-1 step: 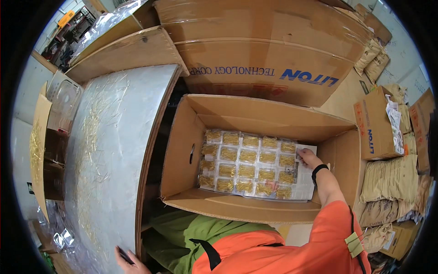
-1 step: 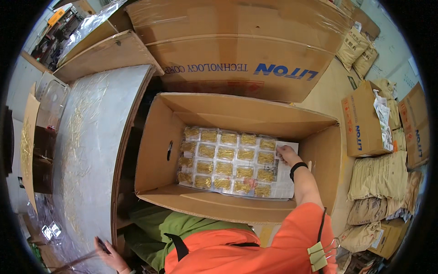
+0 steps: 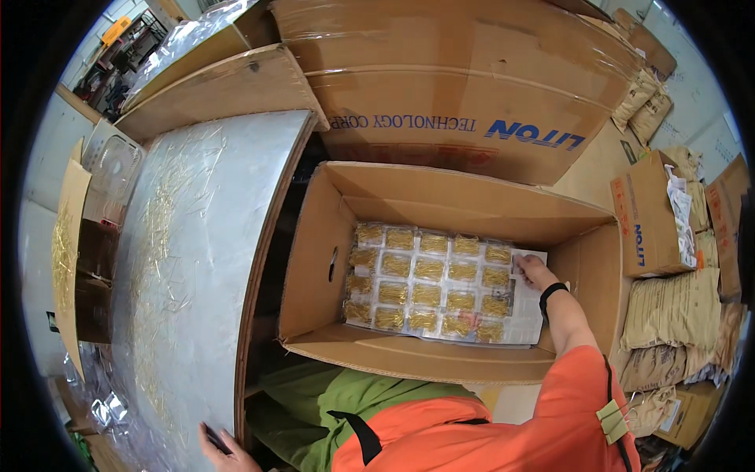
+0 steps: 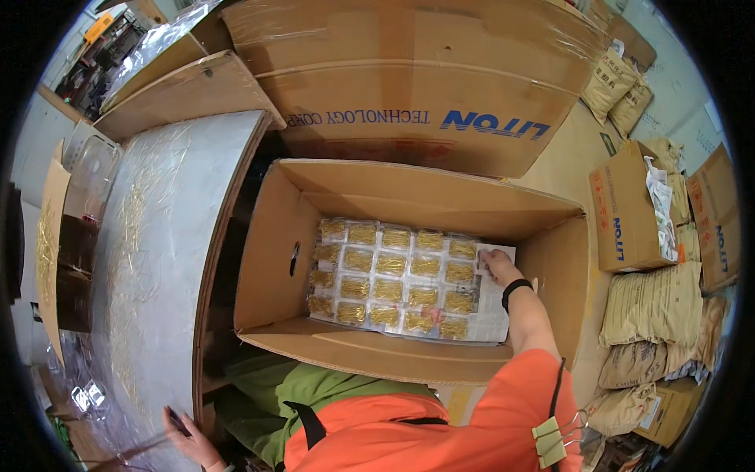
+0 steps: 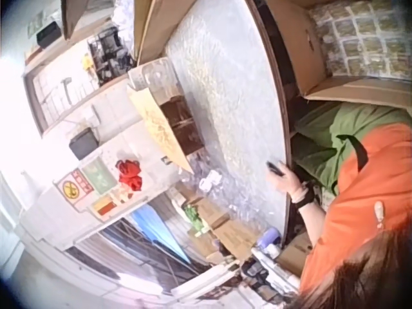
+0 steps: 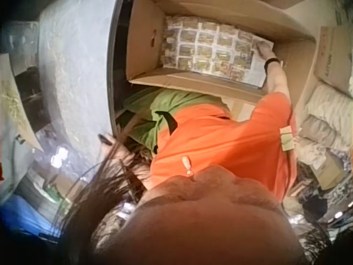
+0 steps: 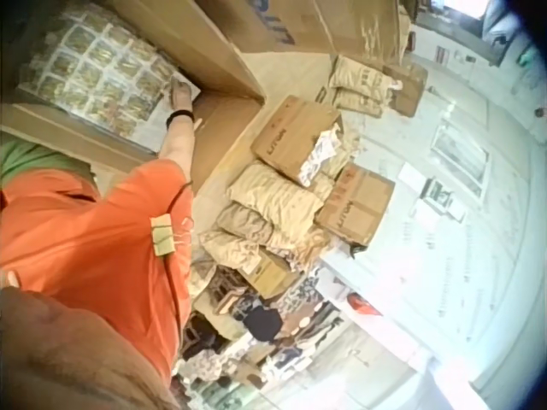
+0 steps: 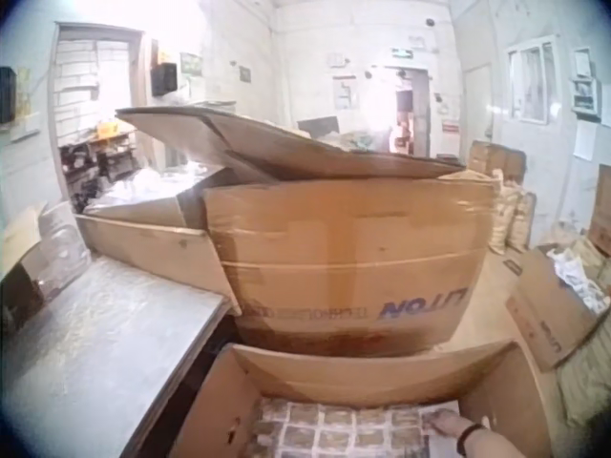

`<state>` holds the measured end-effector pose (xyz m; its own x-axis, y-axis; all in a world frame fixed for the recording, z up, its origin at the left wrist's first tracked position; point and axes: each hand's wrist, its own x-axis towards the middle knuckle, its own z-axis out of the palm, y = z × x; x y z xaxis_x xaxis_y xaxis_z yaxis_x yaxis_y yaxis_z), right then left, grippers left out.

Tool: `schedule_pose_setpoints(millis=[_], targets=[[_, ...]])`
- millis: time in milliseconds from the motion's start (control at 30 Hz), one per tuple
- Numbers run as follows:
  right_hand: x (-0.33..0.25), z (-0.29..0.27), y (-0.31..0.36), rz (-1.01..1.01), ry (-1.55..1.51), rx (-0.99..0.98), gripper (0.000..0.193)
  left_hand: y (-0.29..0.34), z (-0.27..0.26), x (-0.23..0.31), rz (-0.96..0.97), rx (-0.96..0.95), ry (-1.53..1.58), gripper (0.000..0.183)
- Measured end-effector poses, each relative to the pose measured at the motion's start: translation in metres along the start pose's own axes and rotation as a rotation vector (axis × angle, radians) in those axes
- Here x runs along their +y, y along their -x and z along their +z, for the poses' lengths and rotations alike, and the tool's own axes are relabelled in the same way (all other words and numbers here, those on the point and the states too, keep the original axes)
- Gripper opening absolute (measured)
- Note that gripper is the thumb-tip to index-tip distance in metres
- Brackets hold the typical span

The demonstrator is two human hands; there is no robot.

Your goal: The recorder is counting and placing small gold-colored metal components into plastic blister packaging on a workbench.

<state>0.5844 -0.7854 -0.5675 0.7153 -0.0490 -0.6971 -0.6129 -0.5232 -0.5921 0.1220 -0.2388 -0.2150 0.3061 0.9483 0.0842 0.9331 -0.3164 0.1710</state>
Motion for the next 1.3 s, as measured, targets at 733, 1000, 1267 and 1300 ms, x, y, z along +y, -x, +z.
schedule_pose_setpoints(millis=[733,1000,1267,1300], targets=[[-0.421,0.38,0.452,-1.521,0.369,-0.837,0.014,0.006,0.022,-0.045,0.43,0.377,0.365,0.054],[-0.429,0.565,0.531,-1.974,1.019,-1.011,0.046,0.009,0.003,-0.067,0.334,0.274,0.512,0.052],[-0.374,0.663,0.579,-2.153,1.295,-0.842,0.075,0.021,-0.013,-0.122,0.019,0.228,0.199,0.073],[-0.365,0.661,0.576,-2.194,1.324,-0.85,0.076,0.023,-0.012,-0.126,0.002,0.226,0.17,0.077]])
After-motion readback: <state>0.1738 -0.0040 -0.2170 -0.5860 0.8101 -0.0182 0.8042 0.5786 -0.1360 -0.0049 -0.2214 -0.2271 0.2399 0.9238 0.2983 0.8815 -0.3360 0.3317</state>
